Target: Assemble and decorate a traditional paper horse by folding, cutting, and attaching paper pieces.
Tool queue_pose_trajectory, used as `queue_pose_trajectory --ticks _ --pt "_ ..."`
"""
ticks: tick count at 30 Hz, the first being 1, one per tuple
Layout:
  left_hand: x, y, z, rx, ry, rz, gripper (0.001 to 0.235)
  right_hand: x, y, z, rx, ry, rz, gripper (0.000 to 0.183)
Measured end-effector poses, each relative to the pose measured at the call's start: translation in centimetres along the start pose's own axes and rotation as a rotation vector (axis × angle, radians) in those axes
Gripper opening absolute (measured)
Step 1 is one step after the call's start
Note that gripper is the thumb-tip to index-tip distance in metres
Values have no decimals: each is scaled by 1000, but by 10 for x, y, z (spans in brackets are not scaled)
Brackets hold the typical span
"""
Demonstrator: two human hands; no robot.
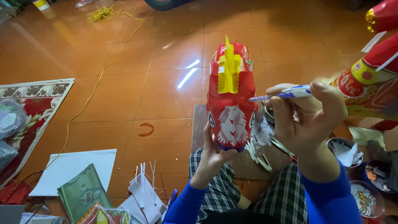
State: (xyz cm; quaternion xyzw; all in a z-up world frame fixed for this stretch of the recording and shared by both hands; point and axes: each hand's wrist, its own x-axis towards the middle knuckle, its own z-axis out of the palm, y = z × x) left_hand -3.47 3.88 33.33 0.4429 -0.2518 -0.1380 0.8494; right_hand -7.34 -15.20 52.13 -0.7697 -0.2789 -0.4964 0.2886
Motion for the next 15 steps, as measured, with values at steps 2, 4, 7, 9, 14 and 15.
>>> queue_pose_trajectory --ticks 2,4,7,9,14,15 --pt "0 -1 -1 13 -1 3 117 2 -1 1 14 13 -16 57" --pt "-1 -2 -1 28 -2 7 119 0 0 3 29 27 -31 59" --pt "-1 0 -1 40 21 -12 119 -7 1 6 106 -43 24 61" --pt "-1 4 1 54 28 -16 119 -11 2 6 95 -30 53 67" --pt "-3 3 1 57 16 -29 119 -6 1 4 142 -62 44 66" --pt "-3 4 1 57 15 -29 118 -6 2 3 142 -75 34 66"
